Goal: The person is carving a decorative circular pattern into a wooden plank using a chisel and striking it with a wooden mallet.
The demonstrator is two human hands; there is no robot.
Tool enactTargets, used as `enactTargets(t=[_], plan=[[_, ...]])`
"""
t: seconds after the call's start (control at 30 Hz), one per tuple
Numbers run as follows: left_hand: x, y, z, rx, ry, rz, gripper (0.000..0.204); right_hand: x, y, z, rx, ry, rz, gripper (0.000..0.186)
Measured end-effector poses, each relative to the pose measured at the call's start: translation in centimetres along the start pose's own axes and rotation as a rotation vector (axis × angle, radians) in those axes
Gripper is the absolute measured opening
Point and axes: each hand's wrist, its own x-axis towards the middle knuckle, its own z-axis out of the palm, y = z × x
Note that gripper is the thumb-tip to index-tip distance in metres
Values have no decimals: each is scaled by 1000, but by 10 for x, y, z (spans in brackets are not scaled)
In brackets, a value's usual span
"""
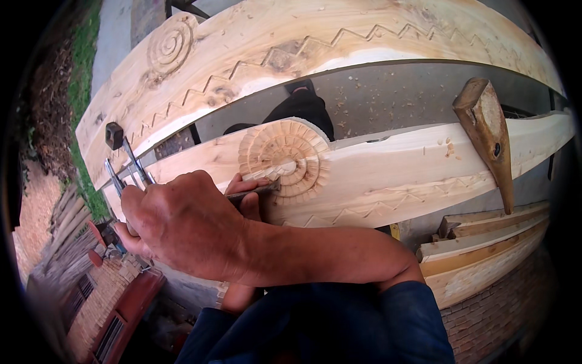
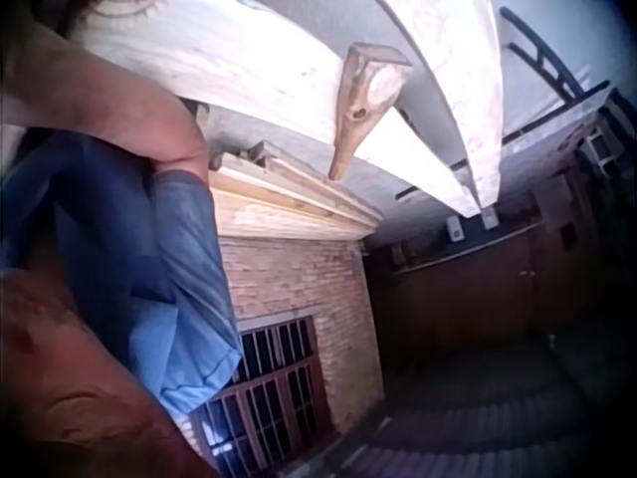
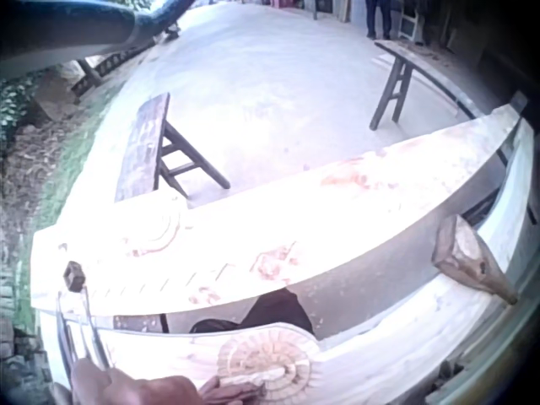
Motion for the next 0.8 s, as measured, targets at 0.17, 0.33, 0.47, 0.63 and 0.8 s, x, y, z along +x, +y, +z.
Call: enactTargets(t=[0.17, 0.33, 0.47, 0.63, 0.8], plan=[[1, 1, 0, 1, -6, 9, 26, -1, 2, -1, 3, -18, 6, 29], [2, 3, -1, 0, -10, 18, 25, -1, 2, -2, 6, -26, 5, 30], [4, 4, -2, 0, -6, 26, 26, 0, 0, -7, 10, -60, 11, 31], [7, 7, -2, -9, -10, 34, 27, 2, 3, -6, 62, -87, 46, 32], [6, 7, -3, -18, -5, 36, 29, 3, 4, -6, 13, -84, 70, 32]])
